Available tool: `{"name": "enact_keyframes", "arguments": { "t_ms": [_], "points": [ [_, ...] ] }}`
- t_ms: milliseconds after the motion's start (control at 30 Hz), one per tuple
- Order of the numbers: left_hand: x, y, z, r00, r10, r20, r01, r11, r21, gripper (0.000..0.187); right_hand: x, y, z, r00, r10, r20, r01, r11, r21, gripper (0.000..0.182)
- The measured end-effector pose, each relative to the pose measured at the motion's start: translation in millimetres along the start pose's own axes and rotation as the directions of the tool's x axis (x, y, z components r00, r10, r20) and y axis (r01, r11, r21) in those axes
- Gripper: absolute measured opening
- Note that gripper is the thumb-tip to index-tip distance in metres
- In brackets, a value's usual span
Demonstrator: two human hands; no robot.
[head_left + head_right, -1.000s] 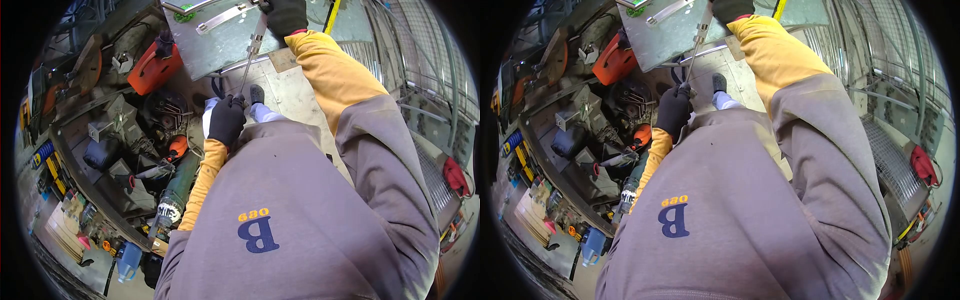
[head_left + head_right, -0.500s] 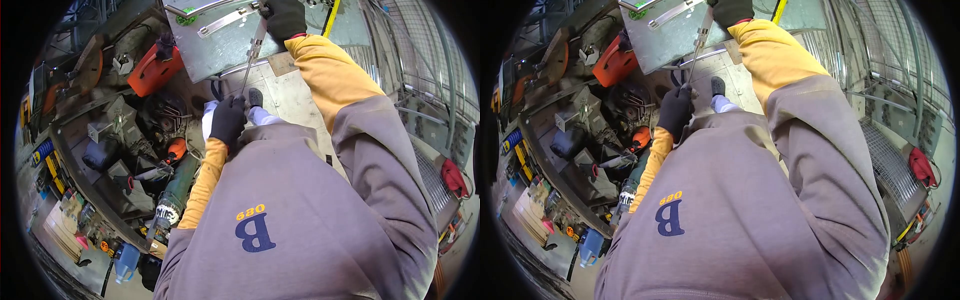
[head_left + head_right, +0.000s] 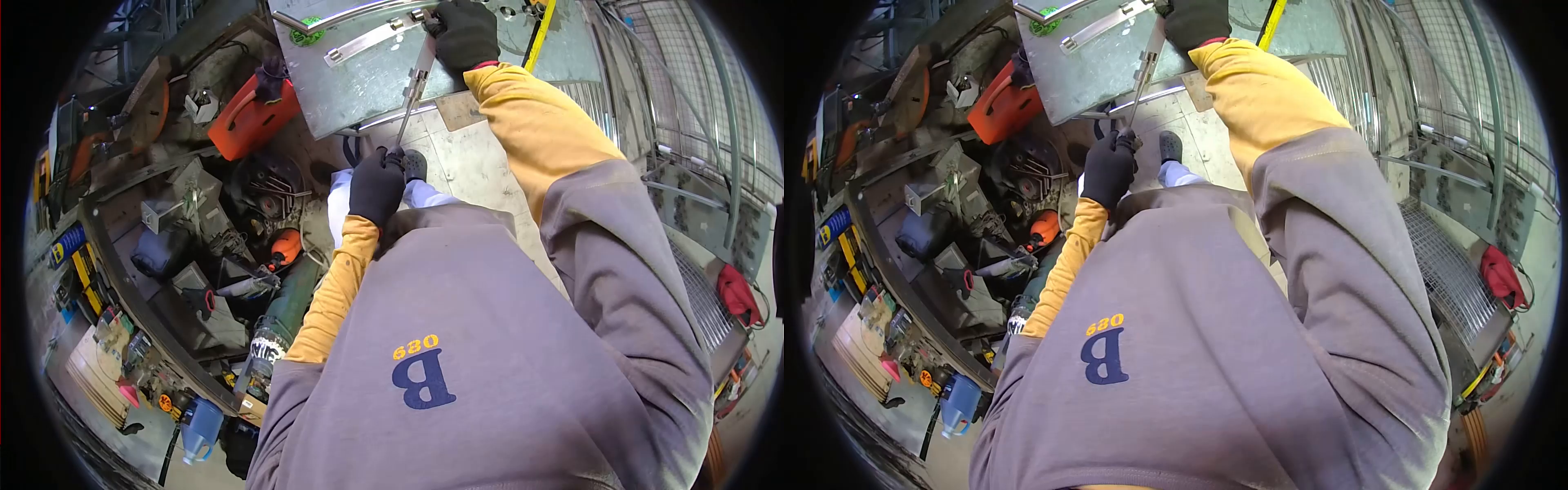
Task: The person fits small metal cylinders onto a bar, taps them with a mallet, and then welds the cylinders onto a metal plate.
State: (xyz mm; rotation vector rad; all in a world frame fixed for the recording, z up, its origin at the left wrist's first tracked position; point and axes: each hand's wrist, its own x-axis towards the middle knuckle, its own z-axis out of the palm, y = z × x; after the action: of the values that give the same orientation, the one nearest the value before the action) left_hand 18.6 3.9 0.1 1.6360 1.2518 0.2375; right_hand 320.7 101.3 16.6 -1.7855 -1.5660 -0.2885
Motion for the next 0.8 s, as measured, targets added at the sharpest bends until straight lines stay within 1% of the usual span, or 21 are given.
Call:
{"name": "enact_keyframes", "arguments": {
  "t_ms": [33, 67, 100, 167, 200, 233, 267, 300, 367, 400, 433, 467, 500, 533, 567, 600, 633, 700, 733, 767, 800],
  "points": [
    [2.5, 1.2, -1.0, 1.0, 0.006, -0.02, -0.005, 0.999, 0.051, 0.04, 2.2, -0.3, 0.0, 1.0, 0.002, -0.006, -0.002, 1.0, -0.001, 0.007],
    [2.5, 1.0, -0.8, 0.999, 0.04, -0.032, -0.038, 0.997, 0.072, 0.041, 0.9, -0.8, -0.4, 1.0, 0.013, -0.002, -0.013, 1.0, -0.014, 0.007],
    [1.7, 5.9, -0.6, 0.999, 0.036, -0.027, -0.034, 0.997, 0.073, 0.041, -1.8, -1.1, -1.0, 1.0, 0.023, 0.006, -0.023, 0.999, -0.027, 0.008],
    [5.7, 16.8, -0.2, 0.995, -0.098, 0.028, 0.099, 0.994, -0.041, 0.032, -1.7, -1.0, -0.4, 1.0, 0.022, 0.007, -0.022, 0.999, -0.035, 0.008],
    [11.7, 13.4, -1.2, 0.995, -0.099, 0.027, 0.1, 0.994, -0.041, 0.032, -1.0, -1.0, 0.7, 1.0, 0.019, 0.004, -0.019, 0.999, -0.043, 0.009],
    [21.2, 6.5, -2.5, 0.996, 0.072, 0.055, -0.076, 0.995, 0.071, 0.026, -0.1, -1.6, 0.4, 1.0, 0.019, 0.005, -0.019, 0.999, -0.043, 0.009],
    [29.0, 0.6, -0.5, 0.967, 0.235, 0.102, -0.25, 0.952, 0.175, 0.022, 0.1, -2.2, -0.3, 1.0, 0.02, -0.001, -0.02, 0.999, -0.047, 0.008],
    [31.9, 5.3, 1.8, 0.968, 0.23, 0.101, -0.244, 0.954, 0.172, 0.022, -3.0, -2.1, 0.6, 1.0, 0.019, -0.004, -0.02, 0.999, -0.048, 0.008],
    [37.5, 18.5, 1.9, 0.964, 0.264, 0.023, -0.265, 0.96, 0.094, 0.039, -4.4, -3.1, 0.9, 1.0, 0.007, -0.004, -0.007, 0.999, -0.036, 0.008],
    [24.2, 22.9, -0.8, 0.906, 0.383, 0.182, -0.421, 0.761, 0.493, 0.015, -0.3, -0.3, 1.0, 1.0, -0.004, -0.011, 0.004, 0.999, -0.033, 0.007],
    [20.6, 22.1, 1.8, 0.968, 0.237, 0.084, -0.249, 0.95, 0.188, 0.019, 3.5, 0.8, 0.4, 1.0, -0.01, -0.017, 0.009, 0.999, -0.037, 0.007],
    [13.4, 18.9, 2.7, 0.997, -0.024, 0.075, 0.018, 0.996, 0.084, 0.024, 2.8, 0.6, 0.3, 0.999, -0.023, -0.03, 0.022, 1.0, -0.012, 0.007],
    [6.8, 41.9, -5.1, 0.954, -0.282, 0.096, 0.285, 0.958, -0.018, 0.03, 1.9, -0.7, -0.6, 0.998, -0.032, -0.045, 0.033, 0.999, 0.01, 0.006],
    [10.9, 61.6, -7.6, 0.954, -0.282, 0.102, 0.285, 0.958, -0.017, 0.03, 2.1, -5.0, -2.1, 0.998, -0.015, -0.053, 0.013, 0.999, -0.039, 0.006],
    [12.7, 78.3, -8.0, 0.917, -0.362, 0.166, 0.391, 0.899, -0.198, 0.033, -1.6, -4.9, -2.7, 0.999, -0.012, -0.042, 0.01, 0.999, -0.036, 0.006],
    [13.3, 84.7, -8.4, 0.875, -0.422, 0.237, 0.483, 0.795, -0.366, 0.037, -1.6, -4.4, -1.9, 0.999, -0.009, -0.032, 0.008, 0.999, -0.036, 0.006],
    [13.6, 79.5, -7.4, 0.876, -0.423, 0.231, 0.481, 0.795, -0.37, 0.037, 1.1, -4.0, -0.9, 1.0, -0.01, -0.03, 0.009, 0.999, -0.035, 0.006],
    [17.7, 60.1, 1.8, 0.937, -0.257, 0.235, 0.325, 0.89, -0.32, 0.037, 4.6, -3.1, -2.4, 0.999, -0.032, -0.033, 0.032, 0.999, -0.022, 0.005],
    [10.9, 55.2, 3.7, 0.937, -0.303, 0.176, 0.348, 0.86, -0.373, 0.038, 4.6, -1.4, -2.3, 0.998, -0.038, -0.045, 0.038, 0.999, -0.006, 0.004],
    [4.2, 48.0, 4.0, 0.937, -0.301, 0.179, 0.348, 0.86, -0.372, 0.038, 2.4, -0.2, -1.1, 0.998, -0.039, -0.052, 0.04, 0.999, 0.014, 0.004],
    [-4.9, 54.2, -2.9, 0.933, -0.311, 0.182, 0.358, 0.856, -0.373, 0.038, 2.9, -1.5, -1.9, 0.998, -0.04, -0.057, 0.04, 0.999, 0.015, 0.004]
  ]
}}
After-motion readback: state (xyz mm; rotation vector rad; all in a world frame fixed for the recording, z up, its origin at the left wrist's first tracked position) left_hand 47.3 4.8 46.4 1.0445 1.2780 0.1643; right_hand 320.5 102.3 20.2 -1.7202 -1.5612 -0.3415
